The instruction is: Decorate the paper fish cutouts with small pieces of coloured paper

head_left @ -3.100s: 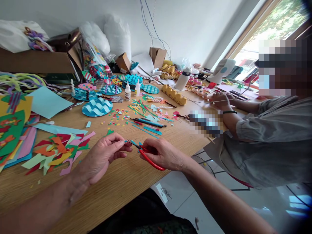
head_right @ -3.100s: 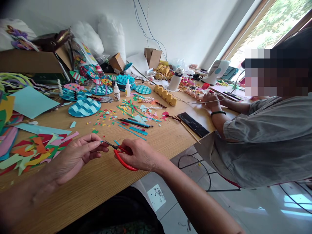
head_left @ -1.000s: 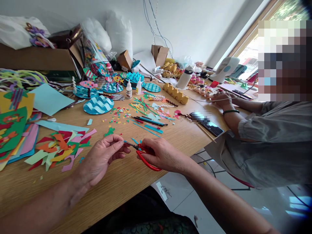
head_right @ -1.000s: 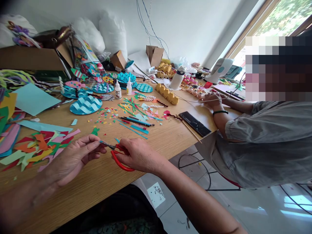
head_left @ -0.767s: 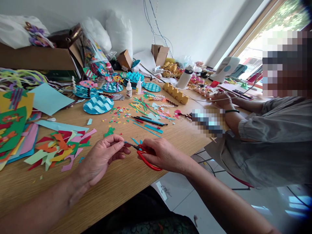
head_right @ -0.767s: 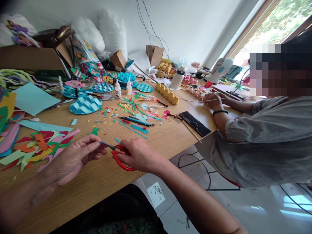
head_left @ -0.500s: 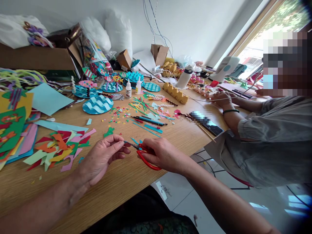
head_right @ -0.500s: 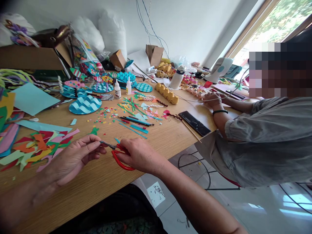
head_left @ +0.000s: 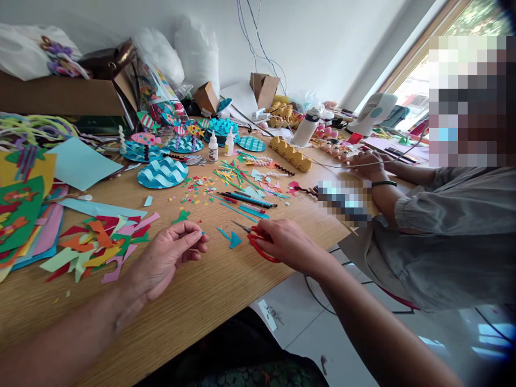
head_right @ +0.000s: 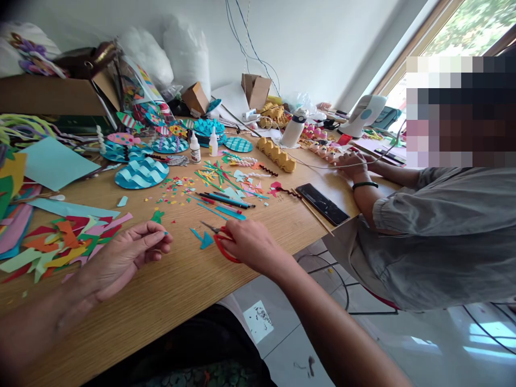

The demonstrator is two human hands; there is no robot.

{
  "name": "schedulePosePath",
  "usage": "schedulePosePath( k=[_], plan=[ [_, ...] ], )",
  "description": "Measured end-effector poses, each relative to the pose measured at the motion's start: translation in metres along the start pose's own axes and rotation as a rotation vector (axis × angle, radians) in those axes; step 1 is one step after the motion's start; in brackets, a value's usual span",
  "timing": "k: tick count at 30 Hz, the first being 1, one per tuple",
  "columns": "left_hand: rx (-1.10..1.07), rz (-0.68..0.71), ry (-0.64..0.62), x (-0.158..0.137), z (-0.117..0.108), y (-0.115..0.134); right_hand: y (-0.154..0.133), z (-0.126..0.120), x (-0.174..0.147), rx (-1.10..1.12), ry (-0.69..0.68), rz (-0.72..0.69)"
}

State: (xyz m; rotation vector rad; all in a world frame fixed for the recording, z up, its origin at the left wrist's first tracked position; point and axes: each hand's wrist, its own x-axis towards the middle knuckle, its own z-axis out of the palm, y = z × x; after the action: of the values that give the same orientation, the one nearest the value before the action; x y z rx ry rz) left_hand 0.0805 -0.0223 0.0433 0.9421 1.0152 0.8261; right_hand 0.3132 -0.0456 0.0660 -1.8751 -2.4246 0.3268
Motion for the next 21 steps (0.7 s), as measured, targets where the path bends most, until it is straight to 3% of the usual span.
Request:
schedulePosePath(
  k=[5, 8, 10, 13, 17, 21],
  plan=[
    [0.119, 0.022, -0.003, 0.005, -0.004, 0.001, 0.029, 0.001, -0.001, -0.196, -0.092, 0.129],
    [0.242, 0.052, -0.053, 0.009, -0.005, 0.002, 0.029, -0.004, -0.002, -0.212, -0.130, 0.150],
    [0.337, 0.077, -0.088, 0.013, -0.006, 0.003, 0.019, -0.009, -0.002, -0.143, -0.054, 0.103],
    [0.475, 0.117, -0.147, 0.020, -0.006, 0.006, -0.007, -0.014, 0.005, 0.127, 0.105, -0.117],
    [0.607, 0.153, -0.209, 0.024, -0.006, 0.011, -0.040, -0.008, 0.024, 0.420, 0.107, -0.239],
    [0.660, 0.155, -0.210, 0.025, -0.007, 0.013, -0.053, 0.000, 0.040, 0.489, 0.066, -0.231]
  ],
)
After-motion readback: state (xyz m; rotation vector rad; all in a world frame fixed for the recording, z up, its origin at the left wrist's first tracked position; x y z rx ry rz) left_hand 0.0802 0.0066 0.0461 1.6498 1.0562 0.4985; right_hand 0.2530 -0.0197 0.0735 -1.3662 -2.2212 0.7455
